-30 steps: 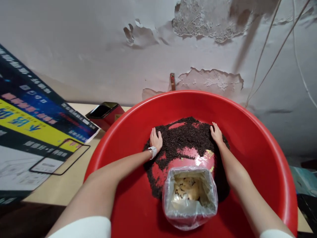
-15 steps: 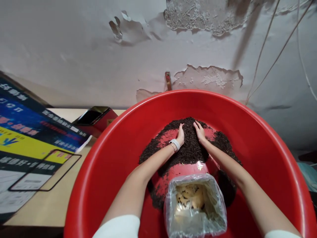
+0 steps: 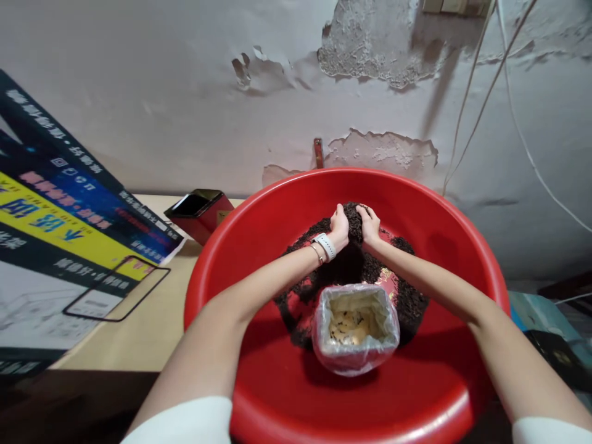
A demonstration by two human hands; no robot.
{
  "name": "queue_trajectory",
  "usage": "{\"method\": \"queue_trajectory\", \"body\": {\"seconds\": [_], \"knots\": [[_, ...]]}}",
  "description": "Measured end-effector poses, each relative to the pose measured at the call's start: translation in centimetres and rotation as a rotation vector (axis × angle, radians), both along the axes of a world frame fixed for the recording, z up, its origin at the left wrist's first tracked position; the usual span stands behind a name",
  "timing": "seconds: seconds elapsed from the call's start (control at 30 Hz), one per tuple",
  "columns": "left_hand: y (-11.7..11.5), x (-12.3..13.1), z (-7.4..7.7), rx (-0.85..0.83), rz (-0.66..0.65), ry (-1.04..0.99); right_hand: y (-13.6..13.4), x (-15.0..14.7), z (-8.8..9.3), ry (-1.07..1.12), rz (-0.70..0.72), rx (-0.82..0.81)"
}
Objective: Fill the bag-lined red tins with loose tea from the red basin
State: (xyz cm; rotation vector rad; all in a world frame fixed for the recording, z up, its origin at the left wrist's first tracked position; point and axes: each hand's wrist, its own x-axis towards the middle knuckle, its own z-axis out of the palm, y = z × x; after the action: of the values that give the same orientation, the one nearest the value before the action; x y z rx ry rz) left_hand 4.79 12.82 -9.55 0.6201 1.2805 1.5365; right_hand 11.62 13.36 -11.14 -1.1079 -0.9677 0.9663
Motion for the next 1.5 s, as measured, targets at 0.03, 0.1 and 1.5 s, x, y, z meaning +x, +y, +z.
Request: {"method": "queue_trajectory", "body": {"seconds": [0.03, 0.1, 1.5], "knots": [[-1.2, 0.2, 1.0, -0.031, 0.012, -0.007, -1.1, 0.1, 0.7, -0.013, -0.002, 0.008], [-4.0, 0.6, 2.8, -0.061, 0.021, -0.036, -3.6, 0.5, 1.9, -0.033, 0.004, 0.033], [-18.1, 0.6, 2.8, 0.338, -0.177, 0.082, -19.0, 3.6, 4.9, -0.233, 0.132, 0.238]]}}
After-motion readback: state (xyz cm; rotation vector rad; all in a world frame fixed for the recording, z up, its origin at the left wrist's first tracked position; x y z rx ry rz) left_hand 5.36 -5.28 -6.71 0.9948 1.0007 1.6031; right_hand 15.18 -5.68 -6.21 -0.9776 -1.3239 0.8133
